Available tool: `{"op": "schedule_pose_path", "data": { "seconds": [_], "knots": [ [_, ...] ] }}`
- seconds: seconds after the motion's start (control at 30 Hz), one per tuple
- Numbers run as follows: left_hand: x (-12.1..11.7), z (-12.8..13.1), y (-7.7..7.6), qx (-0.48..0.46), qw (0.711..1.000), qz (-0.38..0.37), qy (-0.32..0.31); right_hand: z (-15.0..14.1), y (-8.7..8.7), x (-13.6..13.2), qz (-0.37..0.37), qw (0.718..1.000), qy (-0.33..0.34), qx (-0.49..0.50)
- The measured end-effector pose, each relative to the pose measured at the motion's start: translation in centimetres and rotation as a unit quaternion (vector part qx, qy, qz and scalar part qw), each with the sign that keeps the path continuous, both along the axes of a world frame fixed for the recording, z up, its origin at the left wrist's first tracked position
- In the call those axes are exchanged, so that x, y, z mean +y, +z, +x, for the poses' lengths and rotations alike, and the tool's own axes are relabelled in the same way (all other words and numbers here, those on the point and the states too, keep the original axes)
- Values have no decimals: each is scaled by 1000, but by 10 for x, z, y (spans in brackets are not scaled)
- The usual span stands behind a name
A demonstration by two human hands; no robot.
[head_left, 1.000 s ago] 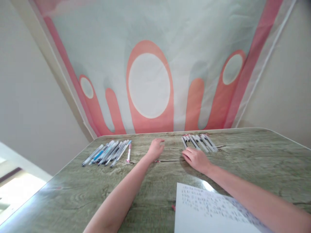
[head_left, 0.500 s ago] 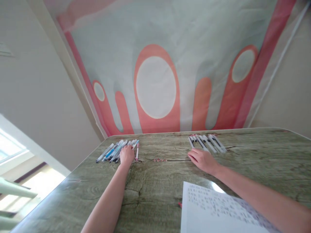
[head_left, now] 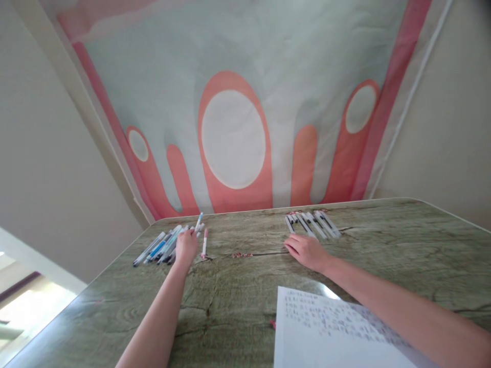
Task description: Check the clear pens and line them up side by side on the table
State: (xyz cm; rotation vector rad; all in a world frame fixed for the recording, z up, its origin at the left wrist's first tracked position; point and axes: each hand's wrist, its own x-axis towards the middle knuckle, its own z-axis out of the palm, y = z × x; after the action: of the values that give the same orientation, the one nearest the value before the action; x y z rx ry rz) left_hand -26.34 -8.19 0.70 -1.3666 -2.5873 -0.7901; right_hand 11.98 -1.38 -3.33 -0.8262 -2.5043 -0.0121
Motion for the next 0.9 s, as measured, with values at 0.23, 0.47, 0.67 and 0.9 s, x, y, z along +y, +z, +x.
{"op": "schedule_pose_path", "data": {
  "seconds": [0.23, 0.47, 0.67, 0.9],
  "knots": [
    [16, 118, 6, -454, 846, 23, -281, -2, 5, -1, -43, 996, 0, 77],
    [21, 221, 0, -646, 647, -97, -393, 0, 10, 4, -151, 926, -87, 335],
    [35, 244, -2, -682, 592, -130, -409, 5, 12, 14, -220, 882, -81, 409],
    [31, 240, -9, -680, 622, -93, -377, 3, 13, 2, -188, 928, -16, 322]
  ]
}}
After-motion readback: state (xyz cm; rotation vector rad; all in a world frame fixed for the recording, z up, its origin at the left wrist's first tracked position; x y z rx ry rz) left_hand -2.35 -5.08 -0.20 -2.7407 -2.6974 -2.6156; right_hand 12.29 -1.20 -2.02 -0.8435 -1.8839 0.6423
